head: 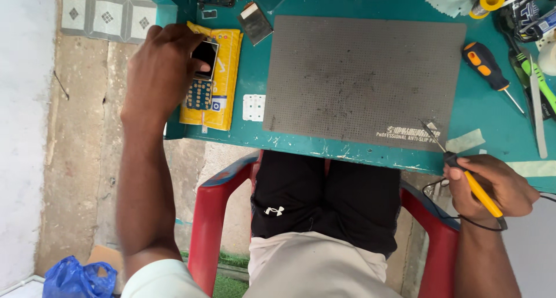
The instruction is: The person uses a soldering iron to work on a small blue circuit board placed on a gray anti-slip mat. They repeatedly apply the soldering iron to various points on the board, repositioning the board and adjusting their grip throughout the process.
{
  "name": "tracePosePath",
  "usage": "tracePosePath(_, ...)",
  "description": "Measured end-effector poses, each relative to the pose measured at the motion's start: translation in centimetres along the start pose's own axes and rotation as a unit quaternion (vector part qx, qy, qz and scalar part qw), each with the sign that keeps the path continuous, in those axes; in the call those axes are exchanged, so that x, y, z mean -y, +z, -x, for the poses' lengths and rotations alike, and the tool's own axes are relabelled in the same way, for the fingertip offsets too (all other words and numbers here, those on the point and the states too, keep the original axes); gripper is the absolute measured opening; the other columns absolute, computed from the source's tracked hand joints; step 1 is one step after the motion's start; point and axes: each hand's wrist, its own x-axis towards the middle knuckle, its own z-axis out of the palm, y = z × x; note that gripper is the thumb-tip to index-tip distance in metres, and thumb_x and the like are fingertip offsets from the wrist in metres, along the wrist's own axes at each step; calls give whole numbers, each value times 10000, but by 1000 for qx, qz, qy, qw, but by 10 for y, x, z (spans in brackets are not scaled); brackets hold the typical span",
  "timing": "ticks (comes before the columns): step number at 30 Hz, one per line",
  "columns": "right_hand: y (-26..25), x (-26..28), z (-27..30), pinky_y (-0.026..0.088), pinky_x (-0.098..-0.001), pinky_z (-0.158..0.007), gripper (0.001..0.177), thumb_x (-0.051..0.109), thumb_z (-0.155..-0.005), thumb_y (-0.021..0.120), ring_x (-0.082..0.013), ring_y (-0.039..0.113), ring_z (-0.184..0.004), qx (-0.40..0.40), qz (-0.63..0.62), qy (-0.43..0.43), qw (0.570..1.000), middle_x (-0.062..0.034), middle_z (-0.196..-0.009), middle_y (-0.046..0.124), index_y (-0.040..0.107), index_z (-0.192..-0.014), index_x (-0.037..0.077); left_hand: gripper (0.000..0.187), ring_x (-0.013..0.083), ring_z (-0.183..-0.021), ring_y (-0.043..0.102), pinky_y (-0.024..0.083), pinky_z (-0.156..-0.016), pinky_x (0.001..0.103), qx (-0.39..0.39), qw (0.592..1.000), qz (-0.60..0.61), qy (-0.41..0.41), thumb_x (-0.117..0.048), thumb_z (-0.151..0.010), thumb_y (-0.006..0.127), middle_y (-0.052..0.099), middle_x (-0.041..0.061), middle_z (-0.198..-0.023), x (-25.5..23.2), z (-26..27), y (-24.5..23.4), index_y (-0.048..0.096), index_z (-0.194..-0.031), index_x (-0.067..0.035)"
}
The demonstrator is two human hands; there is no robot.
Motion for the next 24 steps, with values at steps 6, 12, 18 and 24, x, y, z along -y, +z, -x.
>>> tracePosePath(6,3,0,2,608,-275,-740,156,29,-1055,756,-218,748,-774,-6,-2,-9,1000,-198,-863,727,670,-1064,-101,156,271,-1167,604,495,-993,423,-128,989,49,60,-79,-1034,754,690,56,-1314,3,2,13,757,-1188,-52)
tracePosePath(12,6,-2,6,622,-269,-737,141,24,-1070,747,-214,753,-787,-34,-13,6,999,-180,-899,713,659,-1084,-85,177,286,-1200,610,433,-1019,452,-139,983,114,22,-142,-1043,758,697,62,-1316,7,2,28,756,-1198,-57)
tracePosePath(18,8,-12,14,601,-301,-716,119,9,-1039,787,-269,746,-813,-50,89,-48,994,-219,-939,715,731,-1115,-63,170,280,-1222,615,399,-1063,451,-129,975,181,-28,-169,-1031,759,718,69,-1284,8,4,26,756,-1153,-50)
tracePosePath(24,8,-25,21,642,-292,-746,244,143,-1081,840,-258,771,-864,-34,41,-70,996,-223,-1012,722,730,-1206,-35,170,280,-1235,616,396,-1085,437,-125,966,218,-62,-191,-1038,749,723,69,-1280,6,5,25,763,-1146,-61)
